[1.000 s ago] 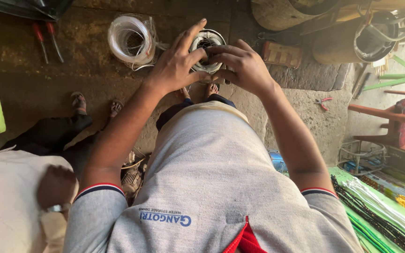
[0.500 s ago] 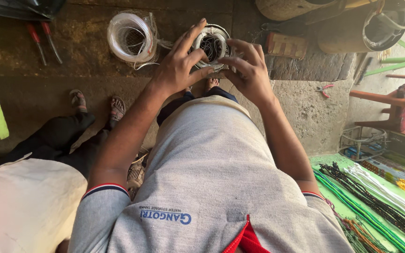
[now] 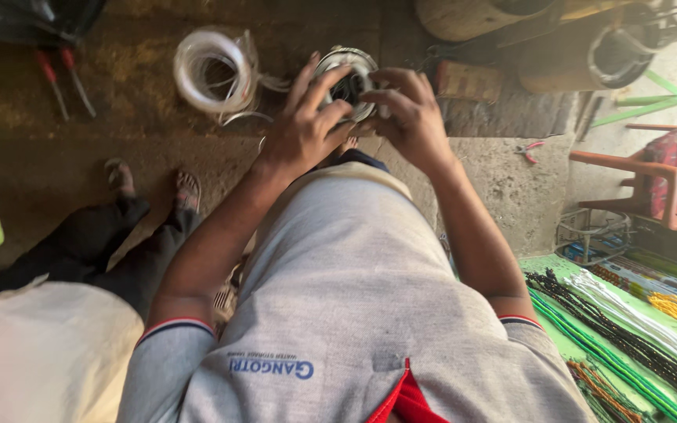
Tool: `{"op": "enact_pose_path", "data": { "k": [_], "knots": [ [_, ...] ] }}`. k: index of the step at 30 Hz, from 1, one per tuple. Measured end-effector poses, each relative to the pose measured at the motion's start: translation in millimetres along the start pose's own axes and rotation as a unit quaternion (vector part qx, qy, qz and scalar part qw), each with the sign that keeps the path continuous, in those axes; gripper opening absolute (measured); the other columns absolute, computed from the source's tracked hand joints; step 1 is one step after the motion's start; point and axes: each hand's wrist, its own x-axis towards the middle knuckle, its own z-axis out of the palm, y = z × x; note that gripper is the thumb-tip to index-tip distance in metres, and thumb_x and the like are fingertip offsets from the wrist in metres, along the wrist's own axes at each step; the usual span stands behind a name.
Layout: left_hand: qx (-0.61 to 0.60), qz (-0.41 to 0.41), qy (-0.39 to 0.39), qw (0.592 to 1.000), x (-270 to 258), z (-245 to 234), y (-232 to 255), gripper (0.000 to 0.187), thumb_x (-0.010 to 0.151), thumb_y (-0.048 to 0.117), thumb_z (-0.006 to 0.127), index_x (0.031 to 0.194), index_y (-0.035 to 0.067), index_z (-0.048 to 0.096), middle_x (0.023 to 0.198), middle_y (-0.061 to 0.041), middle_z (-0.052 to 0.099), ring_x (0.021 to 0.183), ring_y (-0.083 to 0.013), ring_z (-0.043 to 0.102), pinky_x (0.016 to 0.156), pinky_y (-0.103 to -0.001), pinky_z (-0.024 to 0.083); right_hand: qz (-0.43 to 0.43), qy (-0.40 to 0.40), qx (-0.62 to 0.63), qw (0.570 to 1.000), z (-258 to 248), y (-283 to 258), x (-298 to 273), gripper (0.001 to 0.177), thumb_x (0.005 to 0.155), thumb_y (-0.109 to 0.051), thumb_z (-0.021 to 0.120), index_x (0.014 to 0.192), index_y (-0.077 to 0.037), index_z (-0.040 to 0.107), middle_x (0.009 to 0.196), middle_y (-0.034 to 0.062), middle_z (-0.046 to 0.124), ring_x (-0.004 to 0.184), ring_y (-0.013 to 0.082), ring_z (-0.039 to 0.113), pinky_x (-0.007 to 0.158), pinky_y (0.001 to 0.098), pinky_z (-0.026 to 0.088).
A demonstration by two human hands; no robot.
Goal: The person winds white wire around a cylindrical metal core, repeatedly adjusting the coil with both hands. They use a red-handled hammer to tap the coil into place and continue winding and compressing the wire throughout the clip.
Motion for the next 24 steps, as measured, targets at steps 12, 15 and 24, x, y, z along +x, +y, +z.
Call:
{"op": "enact_pose_path", "data": {
  "k": [12, 15, 24],
  "knots": [
    [-0.011, -0.008, -0.152, 0.988, 38, -37, -28, 0.105, 0.083, 0.065, 0.076, 0.162, 0.011, 0.034, 0.168, -0.012, 0.029, 0.151, -0.0383, 0.036, 0.121, -0.052, 0.038, 0.035, -0.092, 0.048, 0.994, 4, 8, 23, 0.119, 0.067, -0.040, 0.097, 0.162, -0.011, 0.031, 0.163, 0.0161, 0.035, 0.149, 0.0399, 0.038, 0.124, 0.0510, 0.036],
    [-0.020, -0.012, -0.126, 0.992, 27, -31, -22, 0.100, 0.090, 0.063, 0.074, 0.165, 0.012, 0.033, 0.171, -0.013, 0.028, 0.153, -0.0383, 0.037, 0.123, -0.052, 0.040, 0.030, -0.066, 0.040, 0.997, 10, -2, 15, 0.120, 0.065, -0.038, 0.099, 0.160, -0.010, 0.031, 0.164, 0.0177, 0.032, 0.147, 0.0421, 0.038, 0.122, 0.0510, 0.036],
    [0.037, -0.006, -0.112, 0.993, 31, -26, -18, 0.115, 0.073, 0.071, 0.079, 0.156, 0.004, 0.035, 0.162, -0.019, 0.033, 0.144, -0.0408, 0.042, 0.114, -0.053, 0.044, 0.052, 0.012, 0.029, 0.998, 29, -17, 28, 0.107, 0.056, -0.025, 0.098, 0.143, -0.002, 0.040, 0.162, 0.0215, 0.030, 0.145, 0.0445, 0.038, 0.122, 0.0485, 0.037]
  ]
}}
